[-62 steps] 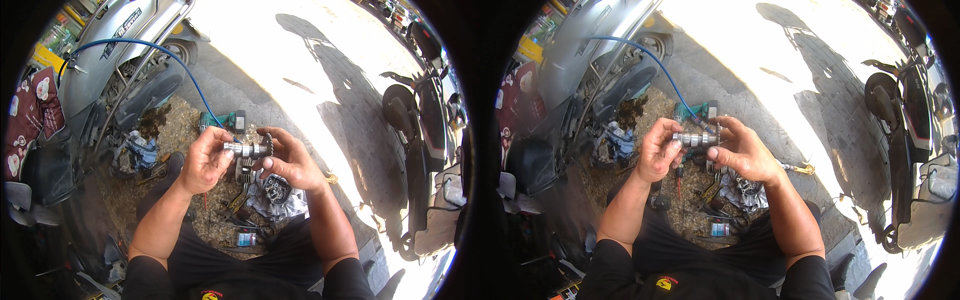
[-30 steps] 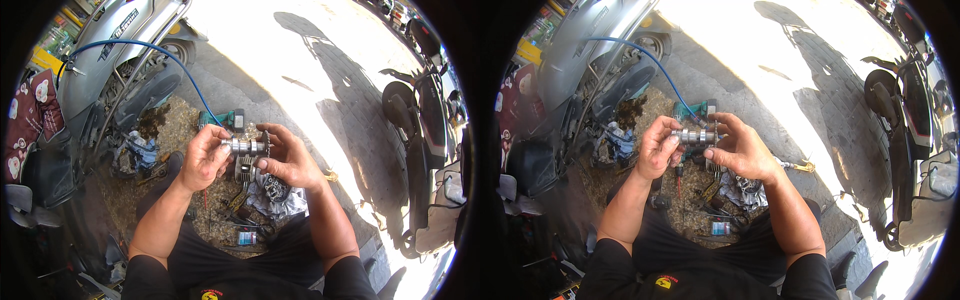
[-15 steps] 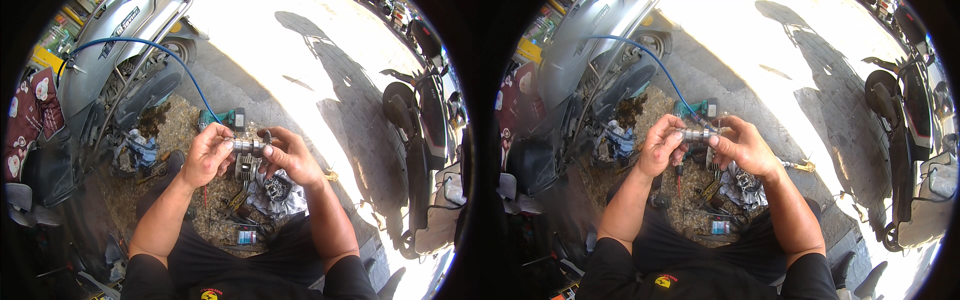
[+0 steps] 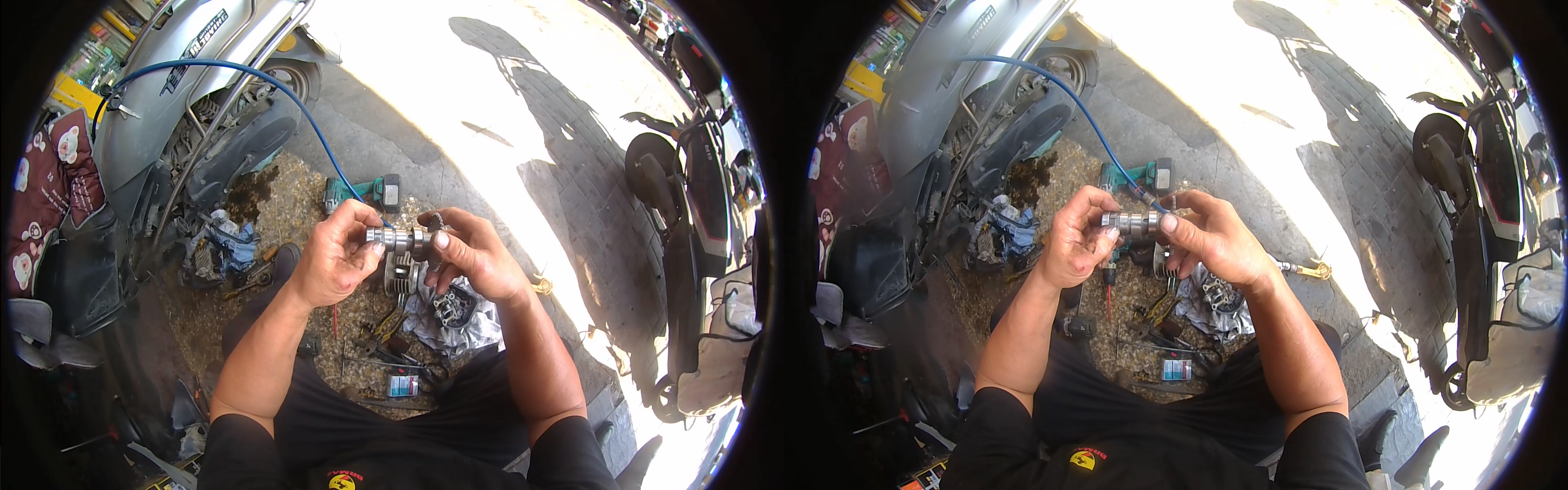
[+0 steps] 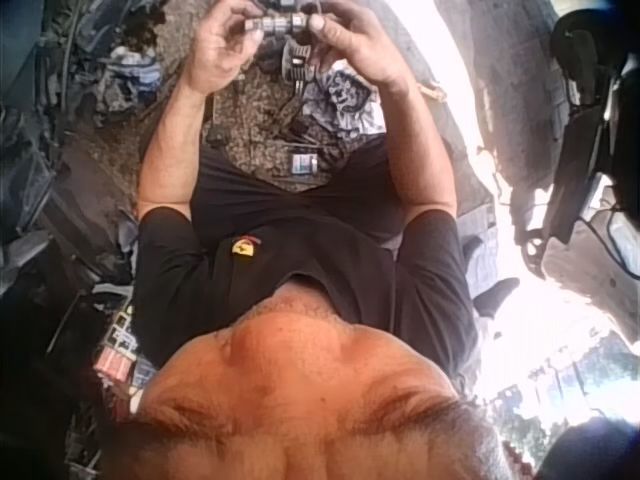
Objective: The person is repairing a scooter by assembling and adjusting small mechanical parts. They use a hammer and other tools to fit components together, handling them carefully and inspecting the assembly throughout the process.
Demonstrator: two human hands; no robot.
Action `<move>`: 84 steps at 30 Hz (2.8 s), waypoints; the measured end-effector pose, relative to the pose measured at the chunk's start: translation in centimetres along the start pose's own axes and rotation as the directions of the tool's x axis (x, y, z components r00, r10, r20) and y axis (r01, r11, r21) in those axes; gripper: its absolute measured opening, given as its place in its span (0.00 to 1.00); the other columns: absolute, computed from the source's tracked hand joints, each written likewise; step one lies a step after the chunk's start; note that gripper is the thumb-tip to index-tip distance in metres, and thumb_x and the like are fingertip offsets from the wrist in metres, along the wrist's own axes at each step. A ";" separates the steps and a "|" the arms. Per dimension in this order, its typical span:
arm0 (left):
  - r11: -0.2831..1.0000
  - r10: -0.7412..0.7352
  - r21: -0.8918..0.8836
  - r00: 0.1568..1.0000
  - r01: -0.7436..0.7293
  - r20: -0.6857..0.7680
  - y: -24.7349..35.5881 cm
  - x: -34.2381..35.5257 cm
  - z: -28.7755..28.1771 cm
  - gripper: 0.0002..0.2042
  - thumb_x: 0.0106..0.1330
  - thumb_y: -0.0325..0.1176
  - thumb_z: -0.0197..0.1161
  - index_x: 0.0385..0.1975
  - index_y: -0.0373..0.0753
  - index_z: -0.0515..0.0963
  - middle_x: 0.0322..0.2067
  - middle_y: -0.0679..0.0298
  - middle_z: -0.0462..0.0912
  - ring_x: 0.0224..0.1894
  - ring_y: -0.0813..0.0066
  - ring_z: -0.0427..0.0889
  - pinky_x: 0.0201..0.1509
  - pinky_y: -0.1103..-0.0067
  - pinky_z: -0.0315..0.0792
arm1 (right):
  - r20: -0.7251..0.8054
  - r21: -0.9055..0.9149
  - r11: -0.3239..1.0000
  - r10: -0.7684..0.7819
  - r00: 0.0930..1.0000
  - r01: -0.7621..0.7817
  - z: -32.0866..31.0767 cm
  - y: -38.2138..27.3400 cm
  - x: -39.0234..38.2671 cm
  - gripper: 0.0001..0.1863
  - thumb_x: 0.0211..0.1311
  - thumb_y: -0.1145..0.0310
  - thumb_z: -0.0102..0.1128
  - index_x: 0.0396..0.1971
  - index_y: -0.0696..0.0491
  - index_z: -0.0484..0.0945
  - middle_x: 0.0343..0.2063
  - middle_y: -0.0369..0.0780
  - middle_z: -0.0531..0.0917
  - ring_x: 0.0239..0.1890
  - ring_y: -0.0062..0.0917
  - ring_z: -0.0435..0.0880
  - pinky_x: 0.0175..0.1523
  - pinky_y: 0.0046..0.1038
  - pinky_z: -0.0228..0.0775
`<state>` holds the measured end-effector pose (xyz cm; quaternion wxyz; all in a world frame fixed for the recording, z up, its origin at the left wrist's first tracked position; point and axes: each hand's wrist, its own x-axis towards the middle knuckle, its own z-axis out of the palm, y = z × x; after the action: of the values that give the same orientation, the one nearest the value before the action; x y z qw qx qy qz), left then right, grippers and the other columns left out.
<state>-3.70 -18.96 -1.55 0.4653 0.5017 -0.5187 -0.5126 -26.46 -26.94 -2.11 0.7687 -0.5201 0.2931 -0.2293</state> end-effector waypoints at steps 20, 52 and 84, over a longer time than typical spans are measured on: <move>0.994 0.099 -0.049 0.995 -0.101 -0.032 -0.5 0.0 0.2 0.10 0.67 0.20 0.58 0.45 0.37 0.68 0.31 0.70 0.75 0.30 0.90 0.70 0.34 0.88 0.66 | 0.088 0.133 0.989 -0.078 0.993 0.066 -0.9 0.3 0.3 0.42 0.56 0.65 0.74 0.66 0.59 0.59 0.58 0.51 0.72 0.57 0.34 0.76 0.54 0.35 0.77; 0.998 0.056 0.015 0.998 -0.056 -0.026 -0.4 0.3 0.1 0.16 0.64 0.21 0.62 0.49 0.38 0.69 0.35 0.68 0.77 0.30 0.91 0.71 0.33 0.89 0.67 | -0.041 0.108 0.994 -0.021 0.999 0.025 -0.6 0.2 0.2 0.32 0.66 0.64 0.63 0.62 0.64 0.61 0.48 0.51 0.78 0.39 0.30 0.84 0.38 0.26 0.82; 0.995 -0.004 -0.100 1.000 0.003 -0.014 -0.6 0.2 0.1 0.15 0.63 0.19 0.63 0.48 0.35 0.69 0.34 0.66 0.78 0.29 0.89 0.74 0.30 0.87 0.70 | -0.039 0.092 0.958 -0.271 0.962 0.273 0.2 1.3 0.7 0.32 0.62 0.71 0.67 0.63 0.62 0.64 0.57 0.50 0.73 0.57 0.34 0.77 0.58 0.34 0.76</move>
<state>-3.78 -19.12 -2.19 0.4926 0.4823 -0.4883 -0.5351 -25.72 -26.78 -3.42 0.7502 -0.5148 0.2175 -0.3535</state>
